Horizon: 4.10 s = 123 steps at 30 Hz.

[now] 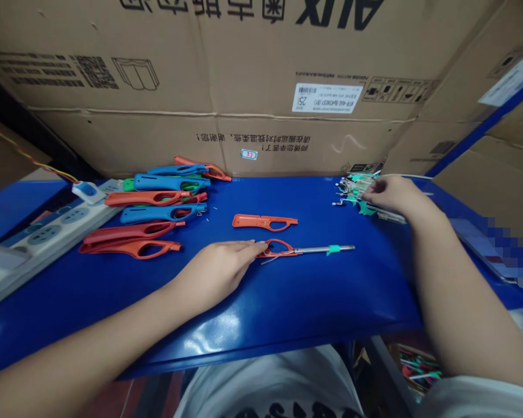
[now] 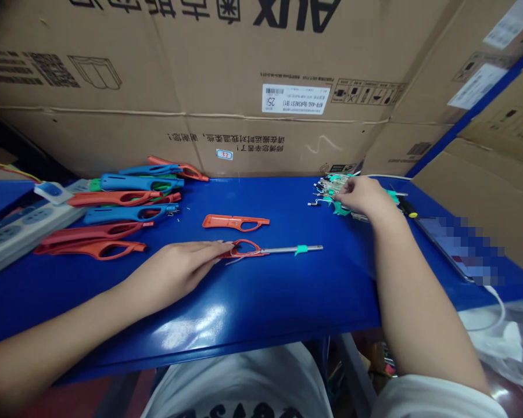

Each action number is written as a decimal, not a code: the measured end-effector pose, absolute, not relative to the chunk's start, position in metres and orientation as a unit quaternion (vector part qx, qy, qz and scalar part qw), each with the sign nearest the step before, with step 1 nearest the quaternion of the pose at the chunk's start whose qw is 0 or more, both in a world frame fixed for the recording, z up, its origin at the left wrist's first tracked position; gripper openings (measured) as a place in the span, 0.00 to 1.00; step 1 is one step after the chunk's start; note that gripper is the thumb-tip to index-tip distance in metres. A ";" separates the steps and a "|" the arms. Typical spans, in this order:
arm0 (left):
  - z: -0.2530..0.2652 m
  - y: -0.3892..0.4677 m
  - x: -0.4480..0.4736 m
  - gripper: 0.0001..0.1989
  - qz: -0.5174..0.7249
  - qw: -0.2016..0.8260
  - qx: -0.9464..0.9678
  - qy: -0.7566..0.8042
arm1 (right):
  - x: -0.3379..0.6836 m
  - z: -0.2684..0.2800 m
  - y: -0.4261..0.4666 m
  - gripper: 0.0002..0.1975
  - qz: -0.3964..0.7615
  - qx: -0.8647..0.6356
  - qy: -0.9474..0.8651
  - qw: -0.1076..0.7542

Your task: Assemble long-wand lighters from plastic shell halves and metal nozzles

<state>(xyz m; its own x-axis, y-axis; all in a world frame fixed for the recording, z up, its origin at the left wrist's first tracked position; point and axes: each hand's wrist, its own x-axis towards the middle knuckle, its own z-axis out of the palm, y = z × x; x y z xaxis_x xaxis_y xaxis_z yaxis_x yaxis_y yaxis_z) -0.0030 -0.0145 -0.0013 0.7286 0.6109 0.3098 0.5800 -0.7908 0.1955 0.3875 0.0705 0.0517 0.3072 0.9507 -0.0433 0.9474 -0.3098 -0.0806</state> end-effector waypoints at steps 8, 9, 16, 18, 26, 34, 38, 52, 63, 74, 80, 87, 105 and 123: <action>0.004 -0.013 -0.003 0.16 0.185 0.086 0.917 0.343 | 0.383 0.048 0.071 0.07 0.066 -0.814 -0.576 -0.021; 0.005 -0.013 -0.003 0.17 0.176 0.086 0.917 0.347 | 0.381 0.047 0.071 0.06 0.064 -0.814 -0.576 -0.024; 0.004 -0.015 -0.003 0.17 0.172 0.083 0.922 0.336 | 0.382 0.044 0.073 0.07 0.029 -0.818 -0.575 -0.012; 0.001 -0.015 -0.003 0.16 0.186 0.076 0.922 0.331 | 0.383 0.042 0.074 0.08 0.028 -0.817 -0.576 -0.011; 0.001 -0.017 0.001 0.18 0.193 0.062 0.926 0.320 | 0.385 0.041 0.074 0.07 0.023 -0.812 -0.583 -0.010; 0.004 -0.016 0.002 0.17 0.187 0.073 0.926 0.320 | 0.383 0.041 0.071 0.09 0.043 -0.804 -0.594 0.001; 0.004 -0.016 0.003 0.17 0.188 0.077 0.927 0.316 | 0.371 0.052 0.065 0.09 0.072 -0.792 -0.604 0.047; 0.004 -0.015 0.002 0.17 0.189 0.085 0.924 0.320 | 0.317 0.033 0.046 0.19 0.424 -0.515 -0.734 0.124; 0.007 -0.009 -0.002 0.15 0.219 0.066 0.916 0.329 | 0.324 0.033 0.049 0.18 0.208 -0.534 -0.818 0.049; 0.002 -0.010 0.003 0.14 0.208 0.120 0.917 0.319 | 0.306 0.042 0.035 0.14 0.185 -0.409 -0.882 0.146; 0.002 -0.009 0.003 0.11 0.209 0.146 0.913 0.317 | 0.282 0.035 0.022 0.11 0.253 -0.303 -0.905 0.160; 0.003 -0.011 0.003 0.11 0.205 0.168 0.908 0.324 | 0.275 0.020 0.023 0.09 0.203 -0.288 -0.923 0.153; 0.004 -0.012 0.004 0.10 0.199 0.186 0.905 0.327 | 0.268 0.010 0.018 0.09 0.189 -0.297 -0.924 0.150; 0.004 -0.012 0.005 0.08 0.207 0.219 0.882 0.361 | 0.259 0.004 0.016 0.08 0.147 -0.287 -0.936 0.144</action>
